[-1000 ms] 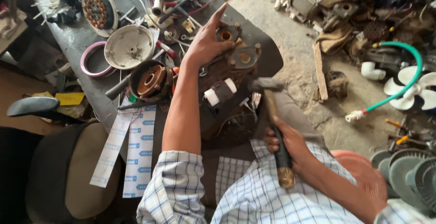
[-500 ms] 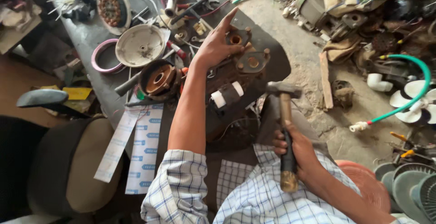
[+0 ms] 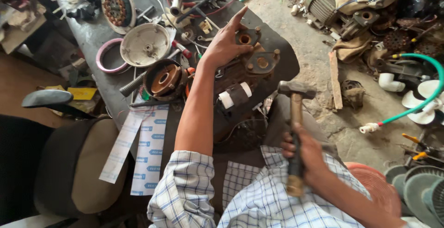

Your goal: The person works on a disassembled electric motor on a cluttered workbench. They use a hammer to tap and adjust components, rotate the rotor, and handle a circular metal part, likely a fan or cover, before placing it on the motor.

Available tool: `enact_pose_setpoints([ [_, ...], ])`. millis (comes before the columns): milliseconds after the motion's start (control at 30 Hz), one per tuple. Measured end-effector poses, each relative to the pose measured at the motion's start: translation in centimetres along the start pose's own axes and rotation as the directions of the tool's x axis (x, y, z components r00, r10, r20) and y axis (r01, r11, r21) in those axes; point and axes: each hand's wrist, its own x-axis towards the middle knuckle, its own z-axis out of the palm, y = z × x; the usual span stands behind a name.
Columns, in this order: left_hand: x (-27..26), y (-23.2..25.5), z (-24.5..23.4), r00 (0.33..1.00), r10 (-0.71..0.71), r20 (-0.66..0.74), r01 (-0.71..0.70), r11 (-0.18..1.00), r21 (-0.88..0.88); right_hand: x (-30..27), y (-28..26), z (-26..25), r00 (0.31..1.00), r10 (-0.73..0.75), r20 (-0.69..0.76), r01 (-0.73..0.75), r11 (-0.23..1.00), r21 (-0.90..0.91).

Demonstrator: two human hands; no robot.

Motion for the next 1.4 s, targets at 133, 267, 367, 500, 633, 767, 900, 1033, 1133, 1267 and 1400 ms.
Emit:
enact_pose_setpoints([
  [133,0.0,0.5,-0.7,1.0,0.005,0.008,-0.005,1.0,-0.009,0.8,0.3,0.3,0.996,0.083,0.029,-0.079,0.991,-0.108],
  [267,-0.2,0.7,-0.3,0.999,-0.007,0.037,0.009,0.999,-0.054,1.2,-0.5,-1.1,0.998,0.053,-0.016,-0.054,0.99,-0.128],
  [367,0.2,0.8,-0.5,1.0,-0.001,0.011,0.001,0.999,-0.043,1.5,-0.6,-1.2,0.994,0.048,0.097,-0.052,0.998,0.04],
  [500,-0.3,0.8,0.0,0.998,0.066,0.013,-0.066,0.998,-0.015,1.4,0.7,-1.2,0.995,0.091,-0.041,-0.095,0.991,-0.098],
  [633,0.1,1.2,-1.0,0.999,0.0,0.033,0.002,0.999,-0.046,2.0,-1.1,-1.8,0.991,0.129,0.043,-0.118,0.973,-0.199],
  [767,-0.2,1.6,-0.7,0.999,-0.024,0.042,0.025,0.999,-0.042,1.4,-3.5,-3.6,0.994,0.071,0.086,-0.051,0.974,-0.22],
  [900,-0.5,1.8,-0.5,0.999,-0.003,0.044,0.004,1.0,-0.018,1.7,-5.9,-3.9,0.997,-0.05,0.061,0.066,0.954,-0.293],
  [1033,-0.6,2.0,-1.2,0.998,-0.042,0.048,0.043,0.999,-0.016,2.4,-8.6,-2.7,0.993,-0.053,0.104,0.091,0.914,-0.396],
  [1133,-0.6,2.1,-1.2,0.996,-0.065,0.063,0.067,0.998,-0.021,2.6,-10.1,-2.6,0.973,0.04,0.228,0.072,0.883,-0.463],
  [1267,-0.8,2.2,-1.1,0.999,0.001,0.046,0.0,1.0,-0.022,3.4,-11.4,-4.0,0.968,0.09,0.236,0.033,0.881,-0.472],
  [1400,-0.9,2.1,-1.0,0.999,-0.009,0.037,0.011,0.999,-0.04,5.2,-13.9,-6.0,0.994,0.007,0.105,0.042,0.886,-0.461],
])
